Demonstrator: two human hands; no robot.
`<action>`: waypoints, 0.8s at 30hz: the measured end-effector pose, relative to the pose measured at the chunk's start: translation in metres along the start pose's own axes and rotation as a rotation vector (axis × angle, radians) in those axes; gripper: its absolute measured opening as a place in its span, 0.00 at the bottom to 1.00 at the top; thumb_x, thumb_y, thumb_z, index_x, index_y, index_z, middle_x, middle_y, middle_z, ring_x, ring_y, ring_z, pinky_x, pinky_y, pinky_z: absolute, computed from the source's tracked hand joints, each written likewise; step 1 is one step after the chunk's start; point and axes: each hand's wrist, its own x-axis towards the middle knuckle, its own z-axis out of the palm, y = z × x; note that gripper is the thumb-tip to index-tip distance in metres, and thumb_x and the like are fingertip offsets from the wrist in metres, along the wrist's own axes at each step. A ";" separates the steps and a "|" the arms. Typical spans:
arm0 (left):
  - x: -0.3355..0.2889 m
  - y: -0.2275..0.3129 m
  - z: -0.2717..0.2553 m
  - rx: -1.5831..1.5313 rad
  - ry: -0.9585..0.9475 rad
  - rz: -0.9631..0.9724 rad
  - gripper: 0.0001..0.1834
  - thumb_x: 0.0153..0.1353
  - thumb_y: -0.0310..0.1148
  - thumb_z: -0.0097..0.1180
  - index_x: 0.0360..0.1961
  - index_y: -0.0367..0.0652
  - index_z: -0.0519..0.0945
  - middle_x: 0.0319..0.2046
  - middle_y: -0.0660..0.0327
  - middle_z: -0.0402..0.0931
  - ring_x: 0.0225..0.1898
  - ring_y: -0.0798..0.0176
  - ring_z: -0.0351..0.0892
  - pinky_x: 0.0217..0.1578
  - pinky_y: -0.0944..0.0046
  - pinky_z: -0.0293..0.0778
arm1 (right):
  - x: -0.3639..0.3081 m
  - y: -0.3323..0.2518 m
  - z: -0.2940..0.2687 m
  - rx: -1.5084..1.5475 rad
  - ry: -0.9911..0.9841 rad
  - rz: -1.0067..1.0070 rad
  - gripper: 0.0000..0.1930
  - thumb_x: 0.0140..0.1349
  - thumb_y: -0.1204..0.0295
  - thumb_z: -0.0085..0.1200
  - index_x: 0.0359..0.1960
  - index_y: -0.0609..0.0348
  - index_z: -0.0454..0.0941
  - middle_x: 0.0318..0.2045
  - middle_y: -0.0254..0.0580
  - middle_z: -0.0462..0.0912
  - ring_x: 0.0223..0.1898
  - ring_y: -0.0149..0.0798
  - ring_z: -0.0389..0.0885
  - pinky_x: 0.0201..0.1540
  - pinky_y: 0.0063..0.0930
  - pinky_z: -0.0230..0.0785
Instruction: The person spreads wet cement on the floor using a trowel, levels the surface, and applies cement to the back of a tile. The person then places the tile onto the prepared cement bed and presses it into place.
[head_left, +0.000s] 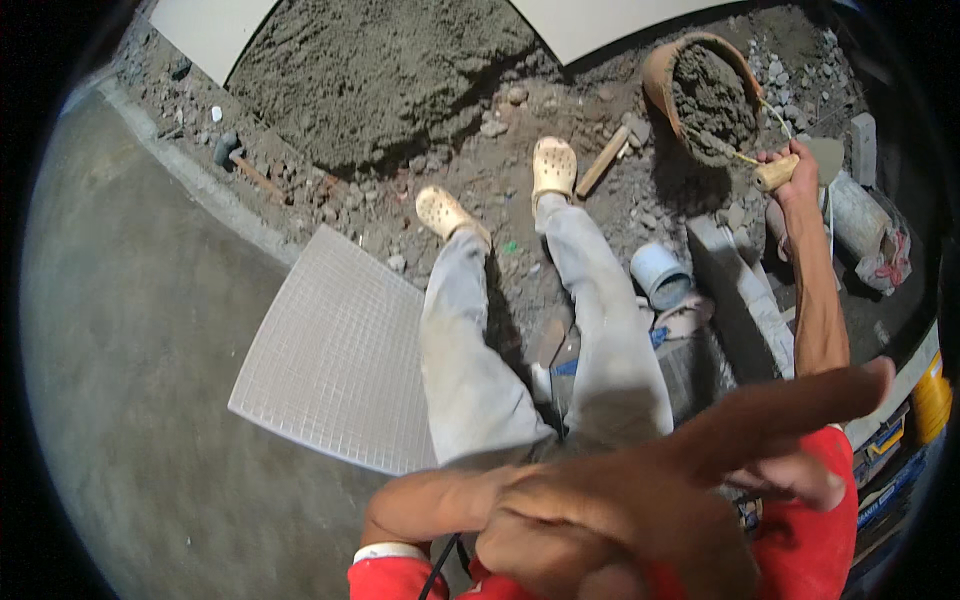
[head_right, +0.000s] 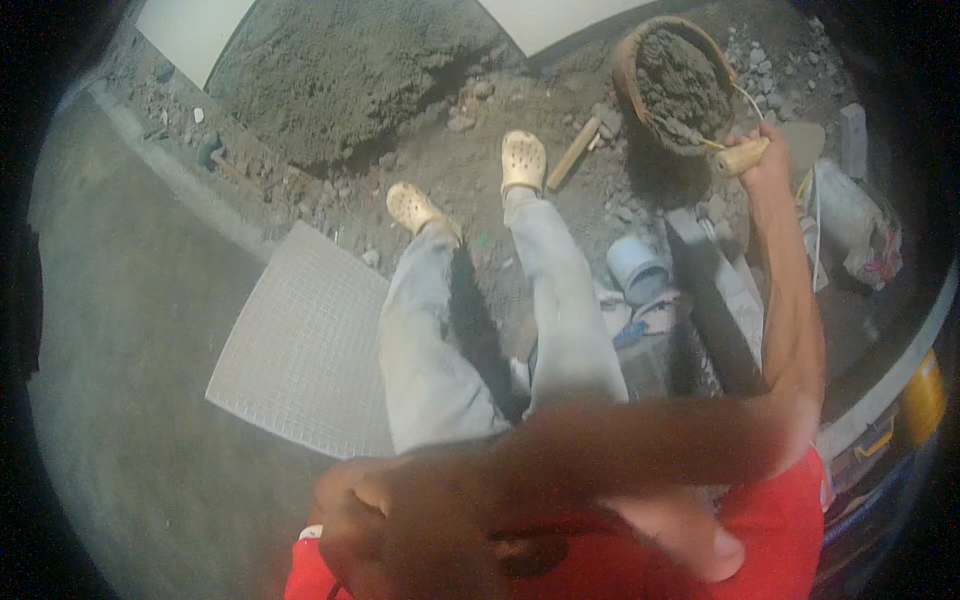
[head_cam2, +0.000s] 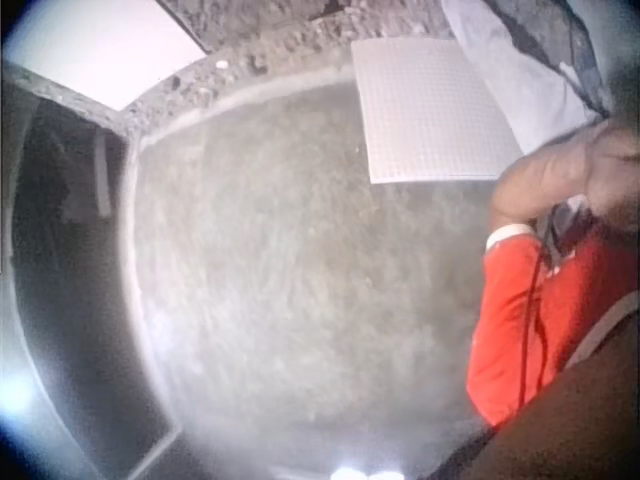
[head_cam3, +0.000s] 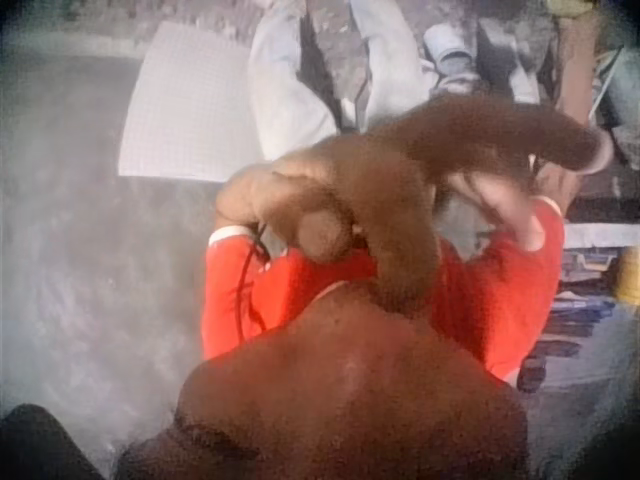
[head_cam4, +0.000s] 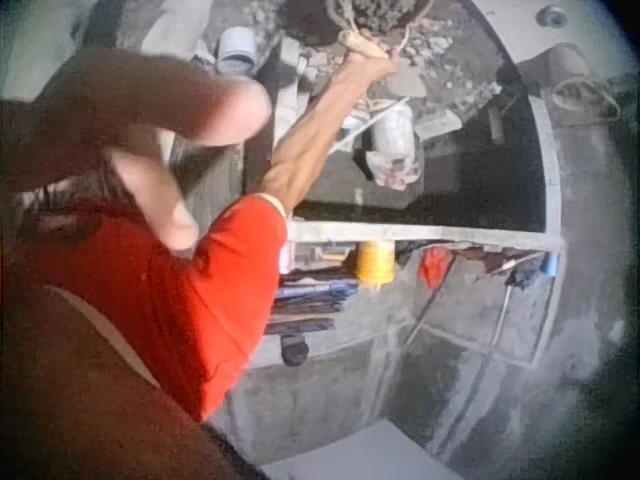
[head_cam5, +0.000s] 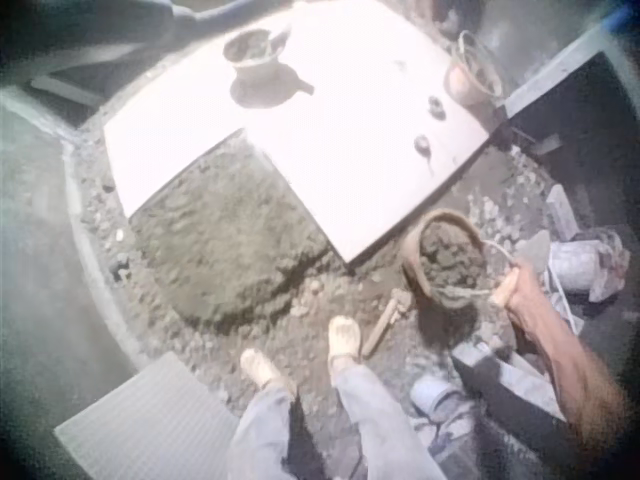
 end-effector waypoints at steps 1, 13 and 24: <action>0.000 0.016 -0.001 0.016 0.065 -0.188 0.30 0.78 0.49 0.39 0.38 0.36 0.87 0.72 0.22 0.50 0.69 0.40 0.70 0.63 0.46 0.70 | 0.018 -0.002 0.001 0.028 0.015 -0.031 0.10 0.71 0.66 0.50 0.33 0.55 0.67 0.24 0.37 0.68 0.27 0.46 0.74 0.38 0.53 0.76; 0.025 0.094 -0.220 1.378 -0.046 -1.016 0.22 0.71 0.45 0.57 0.57 0.40 0.77 0.65 0.49 0.72 0.64 0.53 0.74 0.66 0.48 0.68 | 0.107 -0.012 0.062 0.083 -0.262 -0.445 0.23 0.77 0.68 0.42 0.62 0.81 0.62 0.60 0.69 0.76 0.62 0.63 0.78 0.69 0.53 0.72; -0.034 -0.082 -0.612 2.269 -0.557 -0.911 0.38 0.56 0.40 0.74 0.61 0.39 0.66 0.51 0.40 0.73 0.50 0.35 0.80 0.49 0.41 0.78 | 0.077 0.030 -0.009 -0.125 -0.142 -0.819 0.20 0.72 0.61 0.58 0.49 0.70 0.81 0.37 0.44 0.86 0.37 0.38 0.86 0.44 0.31 0.79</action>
